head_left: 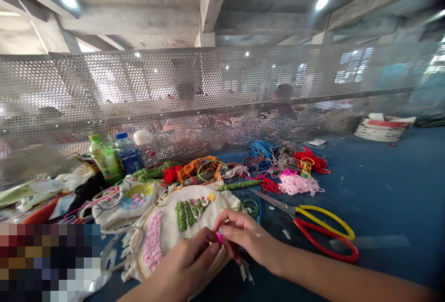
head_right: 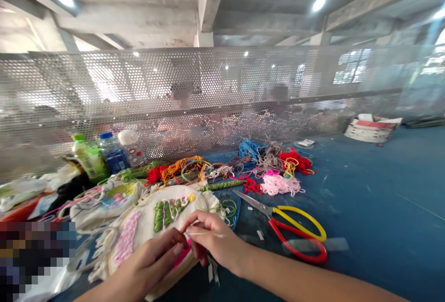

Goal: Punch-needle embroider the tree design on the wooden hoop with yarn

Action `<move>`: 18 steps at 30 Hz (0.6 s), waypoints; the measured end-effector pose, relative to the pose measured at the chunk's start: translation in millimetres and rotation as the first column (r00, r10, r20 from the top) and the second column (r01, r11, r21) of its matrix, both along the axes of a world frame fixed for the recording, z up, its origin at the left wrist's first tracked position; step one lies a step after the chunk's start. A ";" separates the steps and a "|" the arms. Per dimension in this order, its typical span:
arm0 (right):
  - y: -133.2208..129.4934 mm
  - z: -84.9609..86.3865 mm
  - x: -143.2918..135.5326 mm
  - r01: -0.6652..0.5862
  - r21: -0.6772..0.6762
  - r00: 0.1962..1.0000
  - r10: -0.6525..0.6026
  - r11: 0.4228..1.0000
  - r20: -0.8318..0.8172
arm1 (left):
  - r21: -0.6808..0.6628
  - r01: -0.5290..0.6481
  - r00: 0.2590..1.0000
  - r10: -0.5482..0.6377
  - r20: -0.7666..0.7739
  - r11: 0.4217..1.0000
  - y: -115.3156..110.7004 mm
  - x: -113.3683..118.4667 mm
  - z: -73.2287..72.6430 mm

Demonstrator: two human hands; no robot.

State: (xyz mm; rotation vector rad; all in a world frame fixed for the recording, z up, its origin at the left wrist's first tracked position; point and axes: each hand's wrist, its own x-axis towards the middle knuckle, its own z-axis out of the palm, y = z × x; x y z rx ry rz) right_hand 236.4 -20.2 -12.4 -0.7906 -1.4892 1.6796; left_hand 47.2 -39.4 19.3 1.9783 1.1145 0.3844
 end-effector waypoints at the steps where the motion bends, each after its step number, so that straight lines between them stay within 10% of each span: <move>1: -1.5 -1.6 -0.7 0.008 0.015 1.000 -0.008 1.000 0.007 | 0.004 -0.015 1.000 0.015 0.000 1.000 -0.4 1.0 -1.7; 11: -12.4 9.4 2.5 -0.019 0.308 0.937 -0.091 0.951 0.337 | 0.147 0.025 0.975 0.008 -0.222 0.989 5.1 -4.2 -22.6; 18: -49.2 14.5 9.6 -0.460 0.804 0.487 -0.650 0.376 0.583 | 0.251 0.030 0.936 0.061 -0.348 0.967 14.0 -8.7 -24.1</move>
